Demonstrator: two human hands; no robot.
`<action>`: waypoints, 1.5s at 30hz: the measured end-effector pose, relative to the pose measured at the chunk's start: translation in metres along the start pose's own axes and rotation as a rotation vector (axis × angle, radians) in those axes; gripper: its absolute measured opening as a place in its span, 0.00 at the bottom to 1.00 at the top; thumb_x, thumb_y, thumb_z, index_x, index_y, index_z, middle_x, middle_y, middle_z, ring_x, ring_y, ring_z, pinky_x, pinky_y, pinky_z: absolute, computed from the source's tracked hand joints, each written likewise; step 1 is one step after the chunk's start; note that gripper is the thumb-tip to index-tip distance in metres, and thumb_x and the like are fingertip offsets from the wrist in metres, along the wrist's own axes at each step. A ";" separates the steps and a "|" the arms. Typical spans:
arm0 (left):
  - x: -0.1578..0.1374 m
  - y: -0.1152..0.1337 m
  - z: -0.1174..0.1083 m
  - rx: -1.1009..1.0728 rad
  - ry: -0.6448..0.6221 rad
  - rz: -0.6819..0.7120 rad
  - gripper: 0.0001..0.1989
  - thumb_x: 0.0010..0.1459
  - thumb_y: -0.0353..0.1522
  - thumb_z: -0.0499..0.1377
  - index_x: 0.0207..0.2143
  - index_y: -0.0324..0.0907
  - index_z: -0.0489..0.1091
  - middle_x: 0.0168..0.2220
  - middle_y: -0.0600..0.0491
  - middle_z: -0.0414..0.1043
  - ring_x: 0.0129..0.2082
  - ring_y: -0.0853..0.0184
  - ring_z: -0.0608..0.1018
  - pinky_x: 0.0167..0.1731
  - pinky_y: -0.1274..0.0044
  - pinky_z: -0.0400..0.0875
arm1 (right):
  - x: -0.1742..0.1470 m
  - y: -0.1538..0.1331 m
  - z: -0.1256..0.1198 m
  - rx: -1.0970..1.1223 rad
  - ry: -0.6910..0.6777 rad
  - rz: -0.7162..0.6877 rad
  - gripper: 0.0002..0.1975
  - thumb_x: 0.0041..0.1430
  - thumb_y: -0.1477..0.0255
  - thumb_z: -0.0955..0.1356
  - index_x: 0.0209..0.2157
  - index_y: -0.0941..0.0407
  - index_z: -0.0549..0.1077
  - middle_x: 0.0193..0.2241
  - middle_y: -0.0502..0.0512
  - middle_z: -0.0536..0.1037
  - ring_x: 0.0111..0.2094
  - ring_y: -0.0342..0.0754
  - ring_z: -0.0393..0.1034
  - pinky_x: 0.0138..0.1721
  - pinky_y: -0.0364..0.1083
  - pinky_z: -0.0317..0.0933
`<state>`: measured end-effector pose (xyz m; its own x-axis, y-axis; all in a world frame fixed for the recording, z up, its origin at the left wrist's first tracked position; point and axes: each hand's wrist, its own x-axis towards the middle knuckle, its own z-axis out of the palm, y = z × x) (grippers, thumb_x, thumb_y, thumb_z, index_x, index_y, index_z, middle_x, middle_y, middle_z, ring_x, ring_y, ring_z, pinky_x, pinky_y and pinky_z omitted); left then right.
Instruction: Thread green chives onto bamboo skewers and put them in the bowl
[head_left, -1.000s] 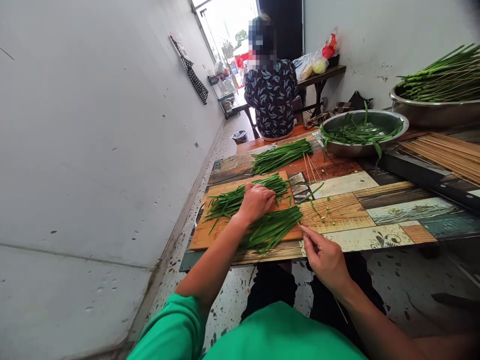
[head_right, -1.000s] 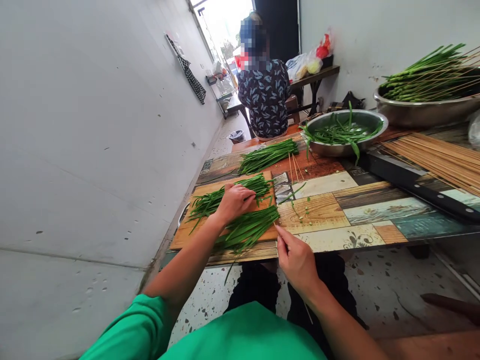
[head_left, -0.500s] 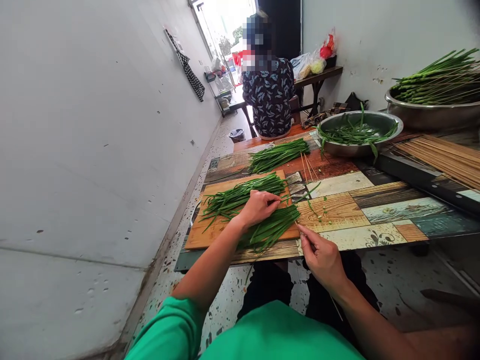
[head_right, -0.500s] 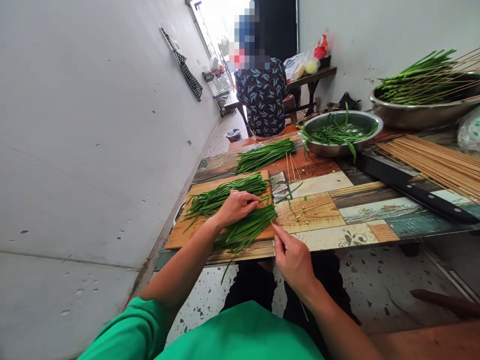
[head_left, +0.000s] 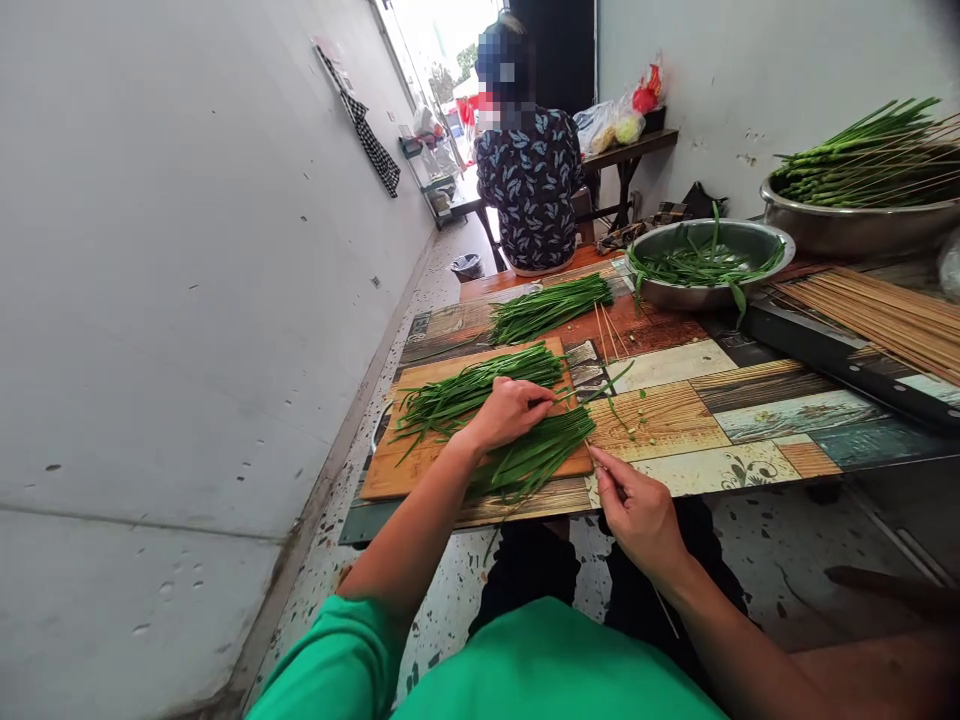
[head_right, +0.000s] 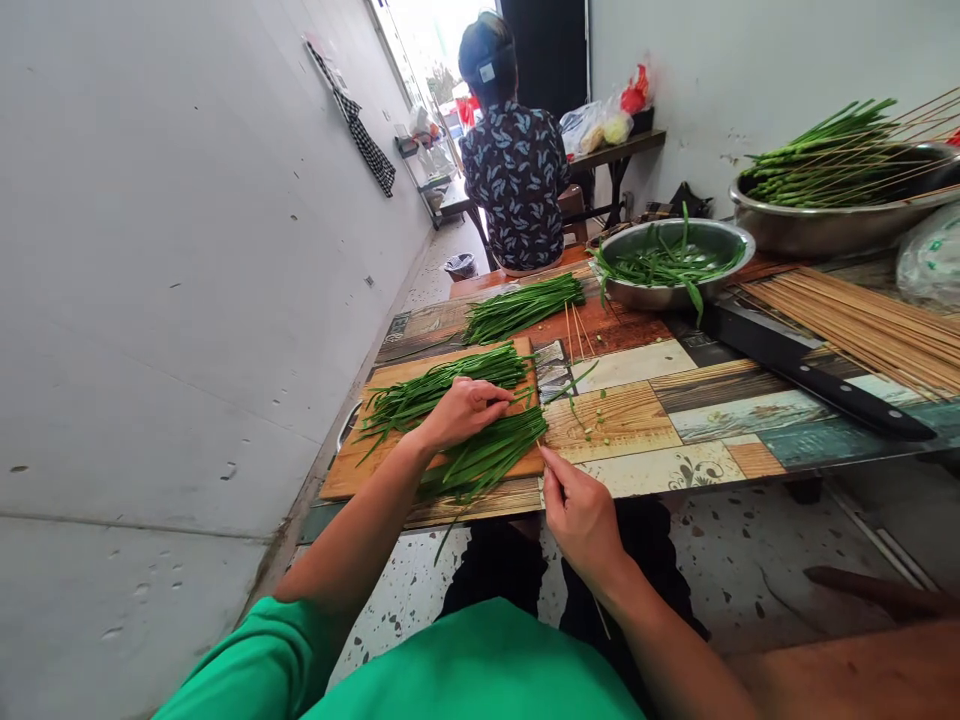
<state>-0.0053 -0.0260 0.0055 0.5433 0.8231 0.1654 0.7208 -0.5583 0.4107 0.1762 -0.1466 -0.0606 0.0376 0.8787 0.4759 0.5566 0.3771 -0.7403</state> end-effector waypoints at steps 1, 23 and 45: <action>0.000 0.000 -0.001 0.003 -0.002 0.005 0.11 0.58 0.31 0.55 0.38 0.42 0.77 0.35 0.53 0.79 0.35 0.69 0.78 0.39 0.78 0.66 | 0.000 0.000 0.000 0.001 0.000 0.003 0.16 0.60 0.74 0.61 0.45 0.59 0.76 0.39 0.58 0.81 0.35 0.48 0.77 0.38 0.43 0.72; -0.030 -0.001 -0.029 0.038 0.261 -0.131 0.14 0.61 0.37 0.52 0.34 0.40 0.76 0.32 0.50 0.77 0.32 0.68 0.75 0.36 0.76 0.66 | -0.001 0.002 0.002 0.002 0.001 0.017 0.16 0.60 0.72 0.61 0.46 0.59 0.75 0.40 0.59 0.80 0.37 0.49 0.77 0.41 0.45 0.72; -0.037 -0.018 -0.061 0.401 0.126 -0.267 0.11 0.59 0.34 0.55 0.37 0.45 0.77 0.36 0.51 0.77 0.35 0.65 0.76 0.36 0.76 0.64 | -0.002 0.003 0.002 0.000 -0.015 0.032 0.16 0.60 0.71 0.62 0.46 0.59 0.75 0.39 0.58 0.80 0.37 0.51 0.77 0.40 0.47 0.72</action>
<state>-0.0647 -0.0401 0.0469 0.2789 0.9350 0.2192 0.9498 -0.3023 0.0805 0.1767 -0.1465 -0.0646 0.0426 0.8945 0.4449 0.5557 0.3489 -0.7547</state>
